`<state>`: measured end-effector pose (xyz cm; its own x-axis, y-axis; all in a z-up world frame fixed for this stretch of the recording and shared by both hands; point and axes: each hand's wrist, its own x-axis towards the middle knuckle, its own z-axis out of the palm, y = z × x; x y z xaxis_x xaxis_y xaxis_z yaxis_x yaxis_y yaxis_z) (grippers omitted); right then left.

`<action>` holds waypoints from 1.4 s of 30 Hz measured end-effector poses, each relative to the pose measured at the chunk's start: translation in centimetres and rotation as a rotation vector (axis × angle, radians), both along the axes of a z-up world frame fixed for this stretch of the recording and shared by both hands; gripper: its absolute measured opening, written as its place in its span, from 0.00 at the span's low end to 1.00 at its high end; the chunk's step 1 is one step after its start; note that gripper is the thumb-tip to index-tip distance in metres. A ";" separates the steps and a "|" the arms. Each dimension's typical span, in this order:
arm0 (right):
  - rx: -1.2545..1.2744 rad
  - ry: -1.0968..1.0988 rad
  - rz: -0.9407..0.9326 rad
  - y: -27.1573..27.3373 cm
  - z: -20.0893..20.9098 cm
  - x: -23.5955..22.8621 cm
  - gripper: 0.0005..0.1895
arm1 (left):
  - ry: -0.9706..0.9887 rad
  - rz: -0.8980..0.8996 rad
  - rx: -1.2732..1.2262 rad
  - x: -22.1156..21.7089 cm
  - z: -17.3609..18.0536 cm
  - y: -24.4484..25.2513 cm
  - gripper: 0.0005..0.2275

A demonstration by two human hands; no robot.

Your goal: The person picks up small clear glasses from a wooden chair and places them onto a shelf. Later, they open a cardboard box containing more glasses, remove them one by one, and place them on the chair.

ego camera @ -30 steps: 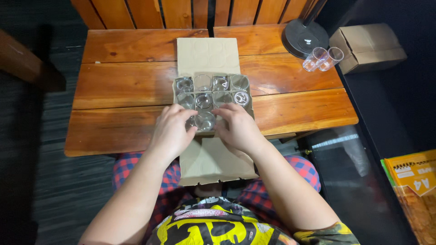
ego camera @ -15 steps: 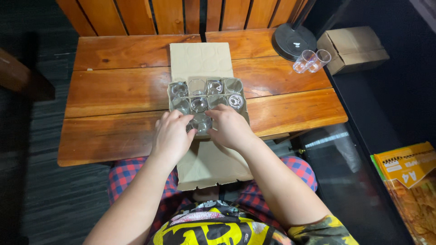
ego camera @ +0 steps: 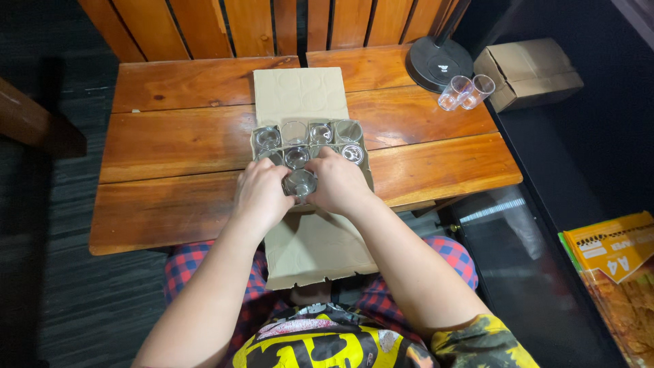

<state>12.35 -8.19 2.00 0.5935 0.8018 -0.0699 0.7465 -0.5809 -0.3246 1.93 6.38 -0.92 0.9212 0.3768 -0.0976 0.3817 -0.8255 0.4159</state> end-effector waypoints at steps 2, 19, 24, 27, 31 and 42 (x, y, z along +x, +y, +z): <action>0.024 0.015 -0.001 -0.3 0.7 -0.2 0.32 | -0.013 -0.001 -0.008 -0.2 0.2 0.0 0.24; 0.878 0.814 -0.094 -5.4 1.1 1.3 0.37 | -0.498 0.013 -0.974 -0.2 4.9 -4.7 0.28; 0.973 0.769 -0.163 -8.1 -0.9 4.1 0.42 | -0.589 -0.051 -0.972 3.2 3.2 -6.7 0.29; 1.058 0.745 -0.219 -9.5 -0.8 4.9 0.44 | -0.588 -0.064 -0.957 4.7 4.4 -8.5 0.30; 1.109 0.689 -0.281 -11.2 -1.3 6.7 0.43 | -0.572 -0.076 -0.890 8.4 3.7 -10.6 0.30; 1.246 0.492 -0.503 -12.9 -8.1 15.8 0.35 | -0.501 -0.111 -0.843 23.5 -4.0 -13.2 0.31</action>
